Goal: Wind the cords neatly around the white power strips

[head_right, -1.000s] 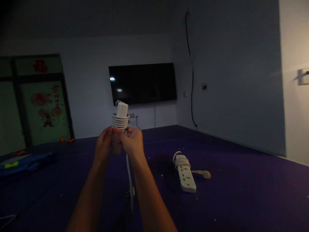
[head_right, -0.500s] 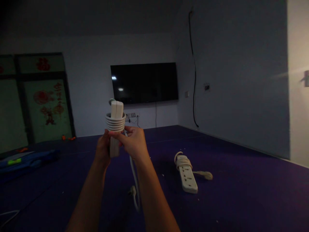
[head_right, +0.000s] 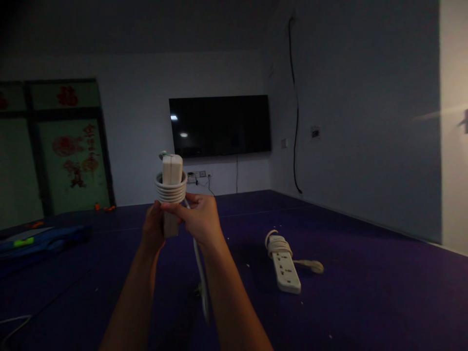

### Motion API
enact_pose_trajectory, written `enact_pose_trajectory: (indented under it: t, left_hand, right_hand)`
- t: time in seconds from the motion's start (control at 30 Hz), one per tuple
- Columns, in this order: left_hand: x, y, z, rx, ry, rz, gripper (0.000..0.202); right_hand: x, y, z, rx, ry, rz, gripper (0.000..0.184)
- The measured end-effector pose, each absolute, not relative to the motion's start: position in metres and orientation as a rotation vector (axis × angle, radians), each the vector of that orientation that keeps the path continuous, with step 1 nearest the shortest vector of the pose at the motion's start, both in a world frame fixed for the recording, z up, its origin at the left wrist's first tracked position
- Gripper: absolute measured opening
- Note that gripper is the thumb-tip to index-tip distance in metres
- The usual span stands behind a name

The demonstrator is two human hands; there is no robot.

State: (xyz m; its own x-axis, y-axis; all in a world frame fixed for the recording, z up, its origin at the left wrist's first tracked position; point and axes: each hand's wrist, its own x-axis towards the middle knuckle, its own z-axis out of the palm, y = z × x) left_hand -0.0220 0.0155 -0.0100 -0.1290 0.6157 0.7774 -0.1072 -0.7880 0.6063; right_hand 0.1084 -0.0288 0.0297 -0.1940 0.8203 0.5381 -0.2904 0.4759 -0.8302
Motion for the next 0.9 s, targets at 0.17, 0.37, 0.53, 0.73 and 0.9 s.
enact_pose_trajectory:
  t: [0.17,0.37,0.53,0.73,0.9]
  left_hand:
    - [-0.026,0.018,-0.012,1.695,0.621,1.966,0.055]
    - [-0.017,0.013,-0.008,1.576,0.696,1.935,0.056]
    - [-0.012,0.010,-0.005,1.460,0.759,2.037,0.058]
    - [-0.013,0.011,-0.006,1.301,0.891,2.232,0.058]
    - [-0.014,0.010,-0.008,1.308,1.115,2.353,0.053]
  right_hand:
    - [0.104,-0.026,0.026,-0.518,-1.391,1.086,0.055]
    - [0.105,-0.021,0.028,-0.493,-1.305,1.229,0.042]
    - [0.117,-0.018,0.031,-0.416,-1.308,1.411,0.017]
    - [0.121,-0.019,0.030,-0.567,-1.401,1.361,0.020]
    - [0.118,-0.025,0.032,-0.634,-1.425,1.350,0.025]
